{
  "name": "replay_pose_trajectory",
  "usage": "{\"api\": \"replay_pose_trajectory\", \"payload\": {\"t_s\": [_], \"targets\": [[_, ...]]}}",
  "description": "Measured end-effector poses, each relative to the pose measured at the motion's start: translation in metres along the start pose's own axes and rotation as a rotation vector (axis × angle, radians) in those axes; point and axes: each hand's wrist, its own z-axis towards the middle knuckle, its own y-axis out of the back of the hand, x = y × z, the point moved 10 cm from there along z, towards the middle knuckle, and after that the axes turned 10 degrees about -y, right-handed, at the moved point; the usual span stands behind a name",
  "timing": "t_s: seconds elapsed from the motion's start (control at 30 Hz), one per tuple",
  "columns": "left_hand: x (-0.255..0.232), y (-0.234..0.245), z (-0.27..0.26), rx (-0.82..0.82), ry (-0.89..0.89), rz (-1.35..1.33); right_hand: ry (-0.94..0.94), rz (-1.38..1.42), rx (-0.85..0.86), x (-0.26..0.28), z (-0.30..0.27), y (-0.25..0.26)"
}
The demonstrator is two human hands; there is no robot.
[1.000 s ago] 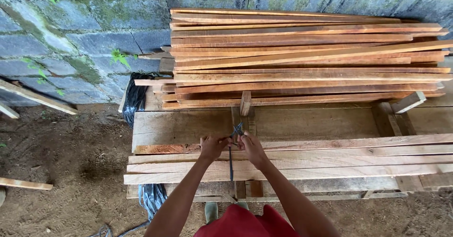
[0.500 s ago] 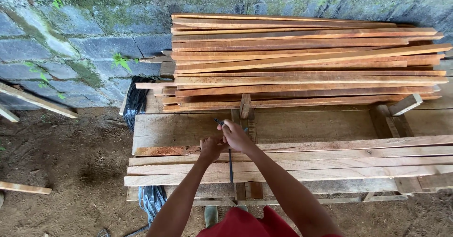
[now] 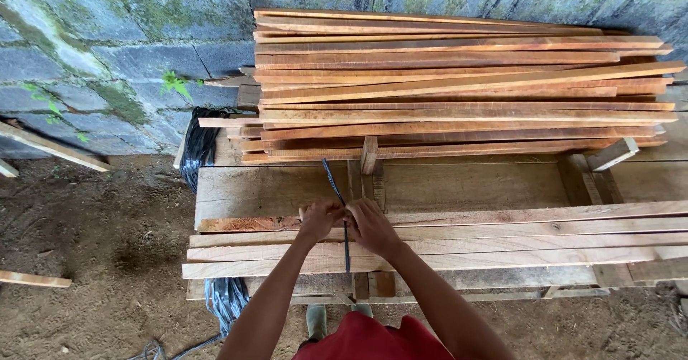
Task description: Organizing and bundling thin wooden strips on a workbench.
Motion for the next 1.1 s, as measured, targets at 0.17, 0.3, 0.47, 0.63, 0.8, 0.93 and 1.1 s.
{"api": "replay_pose_trajectory", "payload": {"t_s": [0.17,0.3,0.47,0.63,0.8,0.93,1.1], "targets": [[0.002,0.000,-0.004,0.007,0.001,-0.060,0.026,-0.018,-0.091,0.005,-0.006,0.002],[0.009,-0.004,-0.001,0.040,0.034,-0.034,0.054,0.001,-0.171,0.005,-0.007,0.003],[0.013,-0.004,0.001,0.043,0.020,-0.130,0.082,0.001,-0.237,0.003,-0.010,0.001],[0.038,-0.017,0.008,0.072,0.028,-0.038,0.097,-0.035,-0.259,0.000,-0.013,-0.007],[0.003,-0.006,-0.011,0.072,-0.042,-0.393,0.074,-0.019,-0.228,-0.001,-0.010,-0.004],[0.014,-0.017,-0.005,0.051,-0.104,-0.438,0.052,-0.013,-0.178,0.012,-0.002,0.019],[0.009,0.000,-0.012,-0.169,-0.181,-0.017,0.002,0.104,-0.147,0.002,-0.003,0.010]]}}
